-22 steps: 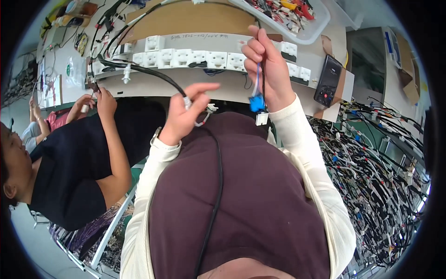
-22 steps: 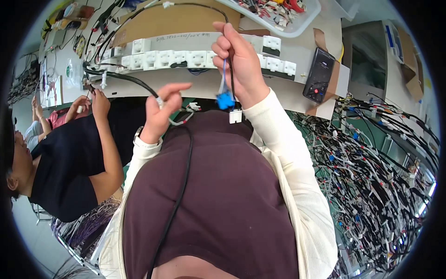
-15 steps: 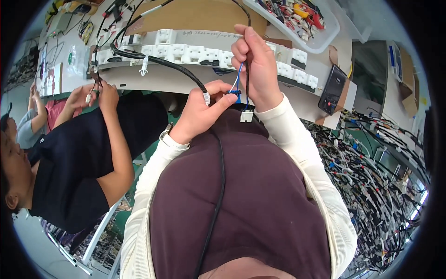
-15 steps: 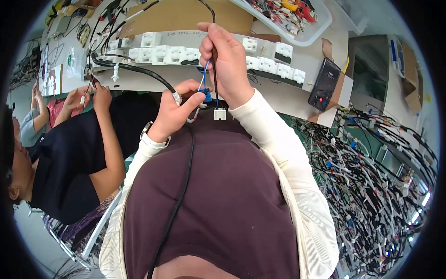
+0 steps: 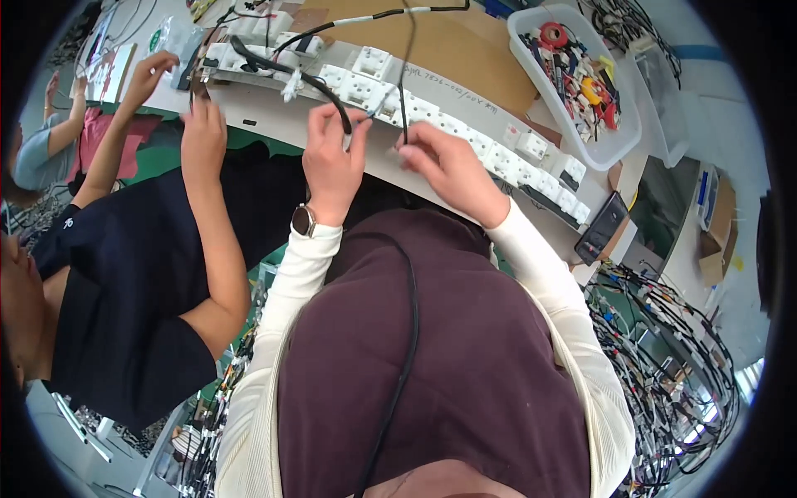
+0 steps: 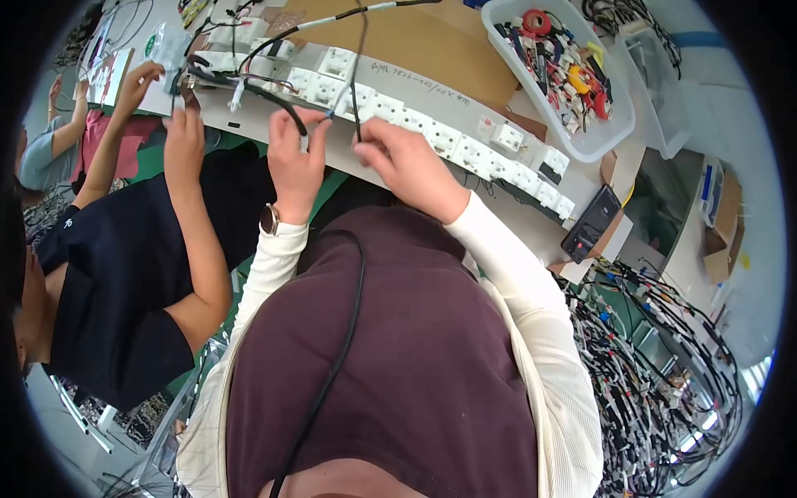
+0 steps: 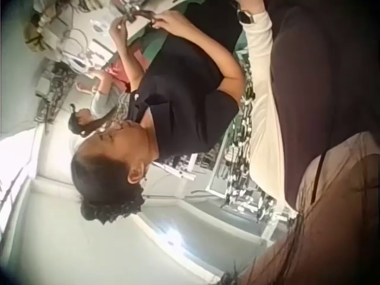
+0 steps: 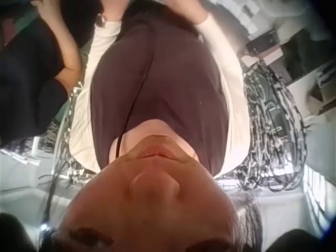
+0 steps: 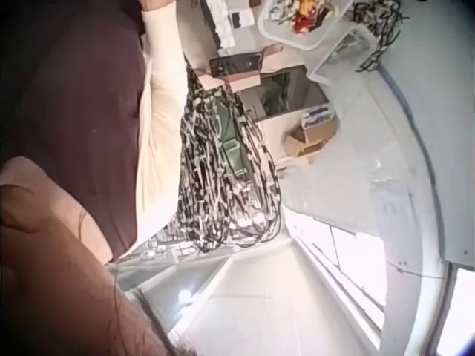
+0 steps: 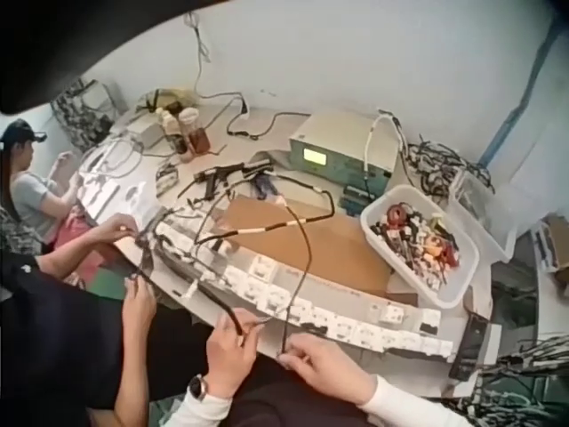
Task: The person assembles and organizes wiring harnesses by hand, connecting wires to connectors and circuit boards.
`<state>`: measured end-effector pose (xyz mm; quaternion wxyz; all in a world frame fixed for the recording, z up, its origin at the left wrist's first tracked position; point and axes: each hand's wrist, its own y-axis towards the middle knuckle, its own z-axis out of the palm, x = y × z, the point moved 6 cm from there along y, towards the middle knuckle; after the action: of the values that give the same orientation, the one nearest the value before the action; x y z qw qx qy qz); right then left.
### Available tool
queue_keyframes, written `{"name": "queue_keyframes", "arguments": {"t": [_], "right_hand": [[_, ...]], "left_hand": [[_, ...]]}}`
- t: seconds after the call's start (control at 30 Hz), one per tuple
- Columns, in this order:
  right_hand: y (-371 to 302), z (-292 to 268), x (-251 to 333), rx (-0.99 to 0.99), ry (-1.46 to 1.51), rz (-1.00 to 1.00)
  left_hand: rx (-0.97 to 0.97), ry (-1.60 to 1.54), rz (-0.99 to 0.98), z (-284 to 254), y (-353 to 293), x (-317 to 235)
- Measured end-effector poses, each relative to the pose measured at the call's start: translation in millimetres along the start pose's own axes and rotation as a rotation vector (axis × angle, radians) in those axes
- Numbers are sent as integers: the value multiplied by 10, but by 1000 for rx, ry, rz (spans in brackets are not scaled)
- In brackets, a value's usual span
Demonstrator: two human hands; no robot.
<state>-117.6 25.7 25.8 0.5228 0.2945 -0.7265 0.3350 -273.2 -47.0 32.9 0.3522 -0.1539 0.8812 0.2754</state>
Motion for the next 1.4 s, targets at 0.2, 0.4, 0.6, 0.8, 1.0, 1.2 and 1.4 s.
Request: {"name": "queue_keyframes", "arguments": {"t": [0.2, 0.4, 0.6, 0.8, 1.0, 1.2, 1.4], "right_hand": [[451, -116, 131, -11, 74, 37], [698, -149, 20, 21, 311, 156], [819, -41, 21, -18, 82, 85], [792, 50, 19, 74, -38, 32], [649, 16, -85, 61, 278, 218], [556, -42, -68, 37, 315, 260], [535, -10, 4, 101, 264, 184]], "left_hand": [[-13, -19, -59, 42, 282, 291], [-16, -121, -127, 32, 271, 477], [-90, -157, -85, 47, 410, 524], [-148, -122, -51, 75, 483, 467], [-38, -21, -23, 230, 642, 392], [38, -63, 108, 314, 701, 486], [3, 10, 204, 344, 648, 514]]}}
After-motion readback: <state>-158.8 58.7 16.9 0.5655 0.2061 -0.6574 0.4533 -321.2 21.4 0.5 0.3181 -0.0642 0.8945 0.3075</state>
